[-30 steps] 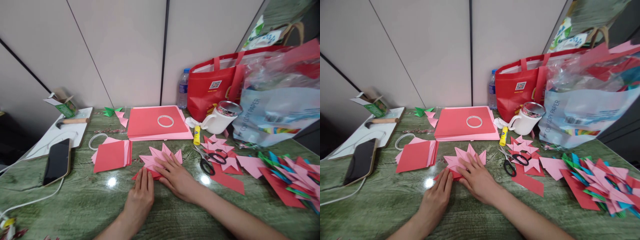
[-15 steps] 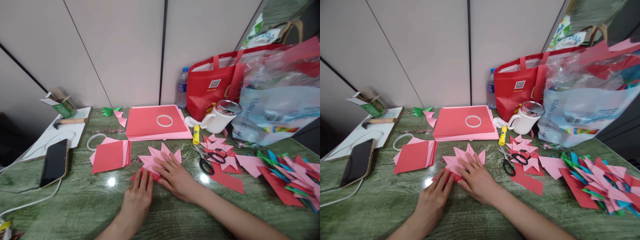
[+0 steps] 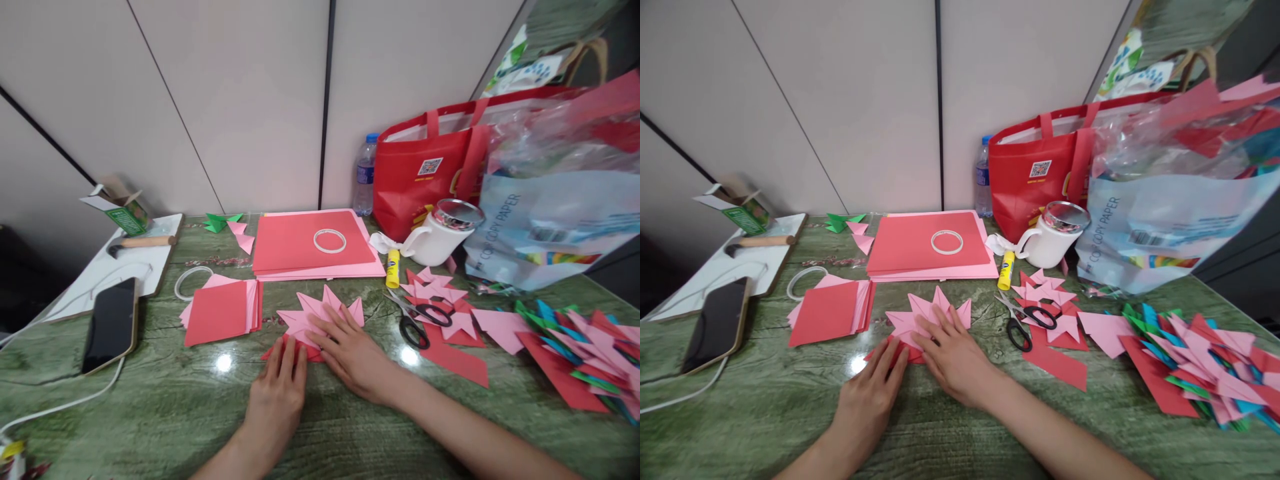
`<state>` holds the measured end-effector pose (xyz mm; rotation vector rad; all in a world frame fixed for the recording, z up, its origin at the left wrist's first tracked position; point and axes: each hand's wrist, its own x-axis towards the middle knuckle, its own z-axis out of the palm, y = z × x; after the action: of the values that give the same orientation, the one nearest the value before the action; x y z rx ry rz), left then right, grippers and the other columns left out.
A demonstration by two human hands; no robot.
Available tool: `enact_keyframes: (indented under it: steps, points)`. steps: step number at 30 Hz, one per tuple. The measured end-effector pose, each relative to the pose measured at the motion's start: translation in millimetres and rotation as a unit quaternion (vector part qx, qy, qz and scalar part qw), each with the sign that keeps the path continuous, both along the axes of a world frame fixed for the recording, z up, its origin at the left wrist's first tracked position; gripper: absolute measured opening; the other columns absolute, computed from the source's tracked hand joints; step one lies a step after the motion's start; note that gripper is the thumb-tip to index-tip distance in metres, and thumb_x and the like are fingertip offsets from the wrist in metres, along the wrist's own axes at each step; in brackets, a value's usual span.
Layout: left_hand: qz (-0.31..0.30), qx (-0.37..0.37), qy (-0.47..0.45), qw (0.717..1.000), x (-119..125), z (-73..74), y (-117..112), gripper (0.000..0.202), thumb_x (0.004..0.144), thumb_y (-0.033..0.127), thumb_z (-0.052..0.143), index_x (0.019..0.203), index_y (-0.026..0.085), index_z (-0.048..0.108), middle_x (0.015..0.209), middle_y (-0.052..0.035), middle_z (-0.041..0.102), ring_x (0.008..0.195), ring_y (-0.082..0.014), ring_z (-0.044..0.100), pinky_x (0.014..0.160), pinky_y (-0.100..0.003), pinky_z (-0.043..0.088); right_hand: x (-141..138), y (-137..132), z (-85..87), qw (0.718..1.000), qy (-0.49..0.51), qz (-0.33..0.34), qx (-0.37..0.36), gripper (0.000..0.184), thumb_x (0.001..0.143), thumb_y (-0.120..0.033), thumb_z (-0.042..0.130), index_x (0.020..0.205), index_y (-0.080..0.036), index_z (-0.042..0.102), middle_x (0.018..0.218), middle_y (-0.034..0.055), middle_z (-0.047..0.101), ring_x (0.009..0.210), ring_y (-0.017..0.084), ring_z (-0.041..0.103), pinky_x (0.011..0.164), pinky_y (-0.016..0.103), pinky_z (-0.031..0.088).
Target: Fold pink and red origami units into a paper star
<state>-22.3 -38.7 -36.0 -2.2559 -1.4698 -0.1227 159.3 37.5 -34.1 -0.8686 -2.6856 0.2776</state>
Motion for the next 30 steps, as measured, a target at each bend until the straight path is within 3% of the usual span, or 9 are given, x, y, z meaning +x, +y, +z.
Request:
enact_keyframes:
  steps: [4,10,20,30]
  points:
    - [-0.007,0.012,0.005,1.000,0.0,0.9,0.6,0.046,0.073,-0.003,0.041,0.108,0.013,0.065,0.114,-0.0137,0.065,0.104,-0.0265,0.061,0.067,-0.028,0.056,0.4,0.7,-0.8,1.000,-0.002,0.004,-0.002,0.039,0.093,-0.025,0.039,0.132,-0.022,0.044,0.141,0.0073,0.041,0.138,0.026,0.016,0.108,0.055,0.022]
    - [0.017,0.005,-0.010,1.000,1.2,-2.4,2.1,0.042,0.076,-0.001,0.041,0.110,0.012,0.062,0.115,-0.0139,0.064,0.107,-0.0244,0.059,0.076,-0.030,0.054,0.5,0.9,-0.9,1.000,0.000,0.003,-0.001,0.039,0.092,-0.023,0.039,0.131,-0.023,0.044,0.141,0.0064,0.041,0.138,0.026,0.017,0.108,0.054,0.024]
    - [0.041,-0.039,-0.018,0.998,3.4,-0.1,2.7,0.044,0.076,-0.001,0.044,0.115,0.015,0.059,0.119,-0.0127,0.060,0.111,-0.0242,0.055,0.073,-0.029,0.055,0.9,1.2,-0.4,1.000,0.003,0.005,0.001,0.039,0.093,-0.024,0.037,0.131,-0.022,0.044,0.140,0.0074,0.042,0.137,0.026,0.018,0.108,0.054,0.023]
    - [0.028,-0.019,-0.008,0.999,4.1,3.7,4.2,0.045,0.075,-0.002,0.045,0.114,0.015,0.061,0.114,-0.0118,0.063,0.106,-0.0242,0.058,0.068,-0.028,0.057,0.8,1.0,-0.1,1.000,0.005,0.005,0.003,0.039,0.092,-0.023,0.038,0.131,-0.023,0.045,0.141,0.0065,0.041,0.138,0.026,0.017,0.109,0.054,0.023]
